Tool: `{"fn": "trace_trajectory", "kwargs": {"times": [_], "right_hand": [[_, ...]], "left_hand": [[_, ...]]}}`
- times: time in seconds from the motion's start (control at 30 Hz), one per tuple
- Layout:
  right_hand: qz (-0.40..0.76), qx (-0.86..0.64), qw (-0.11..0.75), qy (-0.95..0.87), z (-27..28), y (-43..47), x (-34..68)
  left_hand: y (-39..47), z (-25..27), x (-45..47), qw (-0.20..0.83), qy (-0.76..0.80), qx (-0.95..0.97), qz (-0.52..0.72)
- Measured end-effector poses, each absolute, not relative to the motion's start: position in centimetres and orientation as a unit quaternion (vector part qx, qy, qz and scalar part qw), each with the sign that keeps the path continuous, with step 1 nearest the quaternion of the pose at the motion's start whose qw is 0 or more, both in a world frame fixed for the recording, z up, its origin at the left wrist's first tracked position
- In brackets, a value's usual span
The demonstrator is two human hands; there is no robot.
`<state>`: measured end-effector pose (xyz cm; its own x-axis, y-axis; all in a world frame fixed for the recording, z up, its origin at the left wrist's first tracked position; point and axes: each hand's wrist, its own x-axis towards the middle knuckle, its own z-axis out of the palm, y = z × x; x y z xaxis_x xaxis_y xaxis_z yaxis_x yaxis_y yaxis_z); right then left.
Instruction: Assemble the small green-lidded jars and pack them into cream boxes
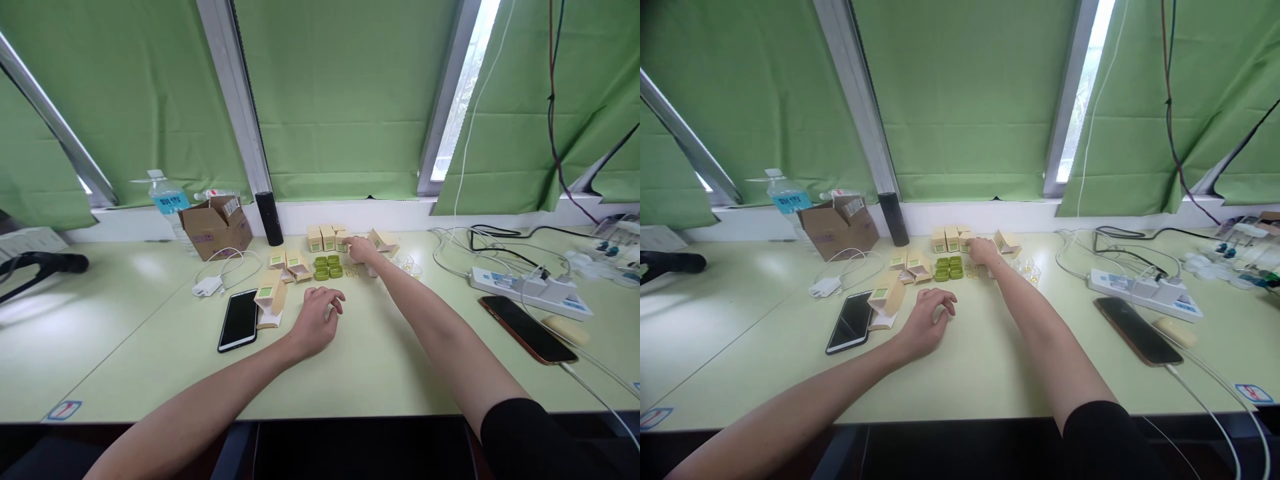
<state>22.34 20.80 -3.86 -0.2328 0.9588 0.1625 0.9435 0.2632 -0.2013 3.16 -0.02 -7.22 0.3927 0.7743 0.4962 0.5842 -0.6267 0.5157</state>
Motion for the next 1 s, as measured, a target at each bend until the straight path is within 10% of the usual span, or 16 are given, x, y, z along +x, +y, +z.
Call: {"fn": "trace_trajectory", "kwargs": {"times": [1.0], "right_hand": [[-0.012,-0.551,0.094,-0.829,-7.3,3.4,23.7]], "left_hand": [[0.1,-7.7,2.8,0.115,0.390,0.871,0.277]]}}
